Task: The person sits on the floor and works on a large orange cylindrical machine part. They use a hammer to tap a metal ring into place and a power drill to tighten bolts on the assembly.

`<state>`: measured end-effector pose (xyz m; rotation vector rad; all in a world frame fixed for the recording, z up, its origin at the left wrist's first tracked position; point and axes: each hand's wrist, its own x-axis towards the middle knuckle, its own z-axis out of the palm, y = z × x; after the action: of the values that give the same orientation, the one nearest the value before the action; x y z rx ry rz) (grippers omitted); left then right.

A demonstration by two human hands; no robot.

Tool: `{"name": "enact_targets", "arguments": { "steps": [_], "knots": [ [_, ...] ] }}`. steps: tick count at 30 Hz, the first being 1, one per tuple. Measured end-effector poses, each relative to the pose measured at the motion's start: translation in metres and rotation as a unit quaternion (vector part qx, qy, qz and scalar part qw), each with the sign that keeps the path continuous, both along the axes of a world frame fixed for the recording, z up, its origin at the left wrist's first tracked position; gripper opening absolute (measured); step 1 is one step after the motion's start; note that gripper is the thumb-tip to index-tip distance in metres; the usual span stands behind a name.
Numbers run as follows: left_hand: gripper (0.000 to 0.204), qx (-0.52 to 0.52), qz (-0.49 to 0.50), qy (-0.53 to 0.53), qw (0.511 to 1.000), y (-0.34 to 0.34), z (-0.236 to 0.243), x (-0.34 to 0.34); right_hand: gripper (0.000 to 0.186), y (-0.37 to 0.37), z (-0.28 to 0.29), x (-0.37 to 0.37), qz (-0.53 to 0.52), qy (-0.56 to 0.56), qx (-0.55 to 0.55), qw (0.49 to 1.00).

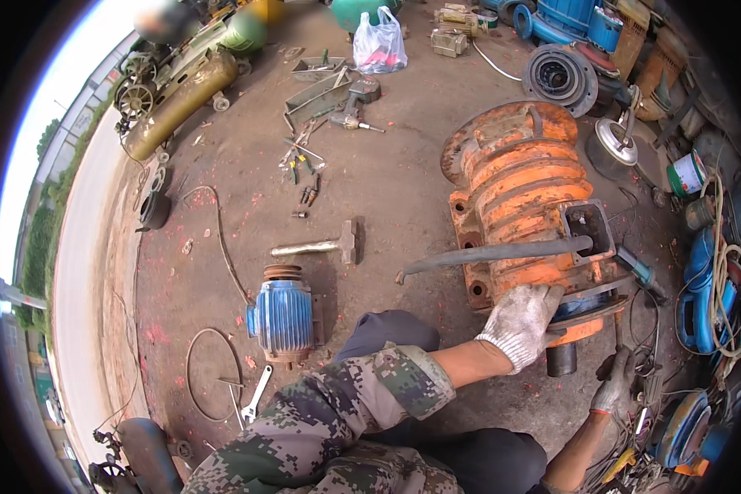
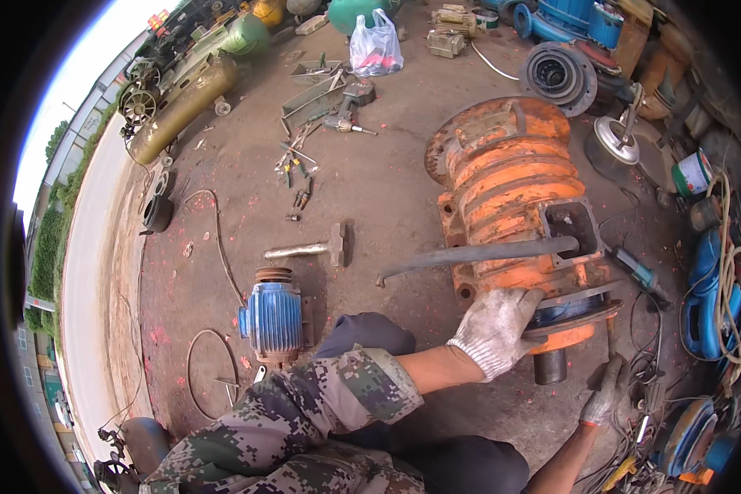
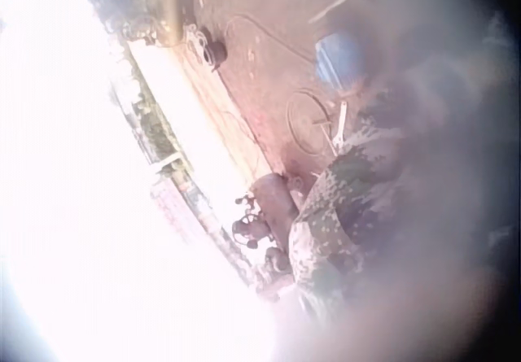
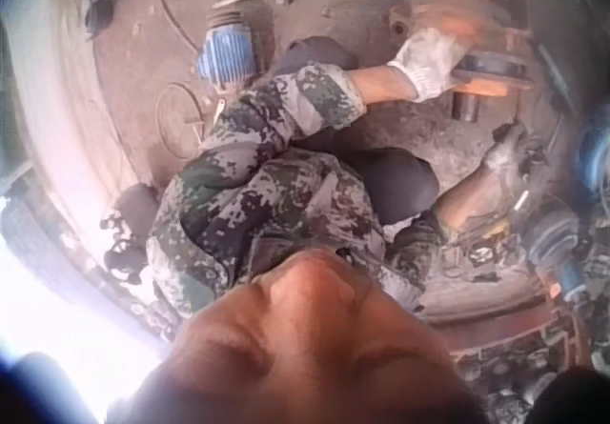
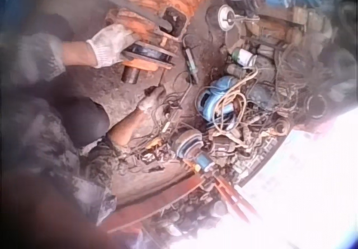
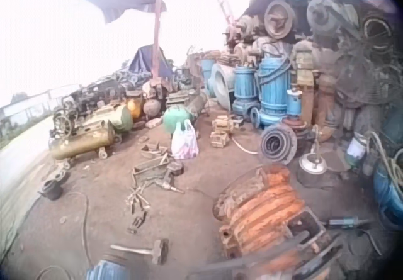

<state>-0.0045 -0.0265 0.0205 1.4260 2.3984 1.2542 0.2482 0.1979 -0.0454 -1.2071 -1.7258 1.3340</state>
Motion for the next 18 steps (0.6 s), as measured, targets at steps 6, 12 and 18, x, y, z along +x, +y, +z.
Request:
{"name": "enact_targets", "arguments": {
  "steps": [6,12,18],
  "knots": [
    [0.074,-0.025,-0.014,-0.022,0.999,-0.002,0.005,-0.004,0.035,0.005,0.002,-0.011,0.033,-0.295,0.398,0.868],
    [0.079,-0.021,-0.011,-0.013,1.000,-0.007,0.010,-0.001,0.041,0.020,-0.012,-0.005,0.017,-0.258,0.340,0.904],
    [0.078,-0.039,-0.025,0.000,0.999,-0.007,0.006,-0.004,0.051,0.012,-0.006,-0.013,-0.006,0.068,-0.269,0.961]
  ]
}}
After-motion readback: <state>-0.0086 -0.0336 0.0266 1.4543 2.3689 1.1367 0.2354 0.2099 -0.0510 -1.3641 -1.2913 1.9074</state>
